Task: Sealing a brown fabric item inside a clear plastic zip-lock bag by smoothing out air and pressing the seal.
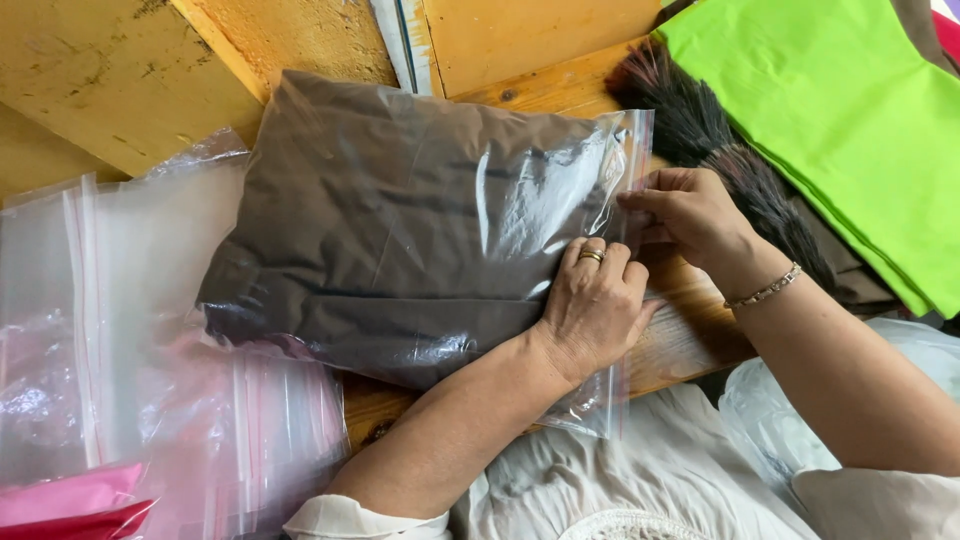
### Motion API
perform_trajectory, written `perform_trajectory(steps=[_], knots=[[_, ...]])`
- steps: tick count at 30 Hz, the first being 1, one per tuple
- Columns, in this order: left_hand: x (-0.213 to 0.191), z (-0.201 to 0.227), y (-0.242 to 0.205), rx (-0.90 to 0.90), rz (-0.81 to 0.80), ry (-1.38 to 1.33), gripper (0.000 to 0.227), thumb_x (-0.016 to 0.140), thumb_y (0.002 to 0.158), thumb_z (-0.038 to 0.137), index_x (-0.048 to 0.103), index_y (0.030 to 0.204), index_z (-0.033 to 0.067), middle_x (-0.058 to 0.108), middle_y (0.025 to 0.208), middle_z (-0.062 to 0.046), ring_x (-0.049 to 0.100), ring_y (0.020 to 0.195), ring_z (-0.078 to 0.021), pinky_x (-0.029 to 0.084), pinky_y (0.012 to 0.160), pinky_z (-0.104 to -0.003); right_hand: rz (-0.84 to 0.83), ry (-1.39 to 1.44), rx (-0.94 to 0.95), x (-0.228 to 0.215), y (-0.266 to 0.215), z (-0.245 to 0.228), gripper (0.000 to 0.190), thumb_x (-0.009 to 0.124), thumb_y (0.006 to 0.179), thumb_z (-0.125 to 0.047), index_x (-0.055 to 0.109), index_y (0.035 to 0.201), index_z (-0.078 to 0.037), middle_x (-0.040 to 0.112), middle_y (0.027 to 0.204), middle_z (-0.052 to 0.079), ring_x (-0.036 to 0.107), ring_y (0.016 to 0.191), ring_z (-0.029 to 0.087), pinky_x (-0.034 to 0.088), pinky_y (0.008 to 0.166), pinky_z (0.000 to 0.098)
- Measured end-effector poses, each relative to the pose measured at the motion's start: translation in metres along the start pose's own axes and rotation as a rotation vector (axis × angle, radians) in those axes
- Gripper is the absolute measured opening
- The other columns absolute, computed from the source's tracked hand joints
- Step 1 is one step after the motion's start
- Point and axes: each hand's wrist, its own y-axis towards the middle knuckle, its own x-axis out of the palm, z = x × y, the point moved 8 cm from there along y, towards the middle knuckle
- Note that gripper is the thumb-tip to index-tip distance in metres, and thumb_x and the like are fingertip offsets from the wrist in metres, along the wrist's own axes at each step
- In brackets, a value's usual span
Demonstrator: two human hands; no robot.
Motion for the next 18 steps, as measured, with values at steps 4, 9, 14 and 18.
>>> perform_trajectory(steps=[4,9,14,18], knots=[[0.001,-0.001,-0.002,-0.006,0.0,-0.002,0.037,0.078,0.056,0.025,0.054,0.07,0.0014,0.048,0.074,-0.016,0.055,0.08,-0.0373,0.043,0.087,-0.05,0.018,0.029,-0.032,-0.004,0.01,0.007,0.007,0.068,0.078,0.0,0.062,0.077,0.003,0.053,0.057,0.011,0.06,0.05,0.017,0.057,0.048,0.0354],[0.002,-0.001,-0.002,-0.005,0.005,-0.01,0.036,0.076,0.059,0.026,0.053,0.071,0.0012,0.049,0.075,-0.016,0.055,0.081,-0.0373,0.043,0.087,-0.05,-0.003,0.041,-0.03,-0.005,0.007,0.001,0.008,0.069,0.078,0.001,0.061,0.077,0.002,0.055,0.058,0.011,0.061,0.052,0.015,0.058,0.049,0.033],[0.003,0.0,-0.002,0.004,0.004,0.004,0.037,0.077,0.057,0.026,0.053,0.071,0.0016,0.048,0.074,-0.016,0.055,0.08,-0.0381,0.043,0.087,-0.051,-0.055,0.047,0.024,0.005,-0.003,-0.022,0.012,0.072,0.079,-0.005,0.063,0.079,0.002,0.059,0.06,0.01,0.065,0.053,0.017,0.059,0.05,0.0332],[0.003,0.001,-0.002,0.007,0.005,0.001,0.036,0.077,0.058,0.026,0.053,0.07,0.0014,0.048,0.074,-0.016,0.054,0.079,-0.0381,0.044,0.086,-0.051,-0.026,0.0,-0.02,-0.006,0.019,-0.003,0.01,0.07,0.079,-0.001,0.062,0.08,0.003,0.057,0.058,0.01,0.064,0.051,0.018,0.058,0.049,0.0339]])
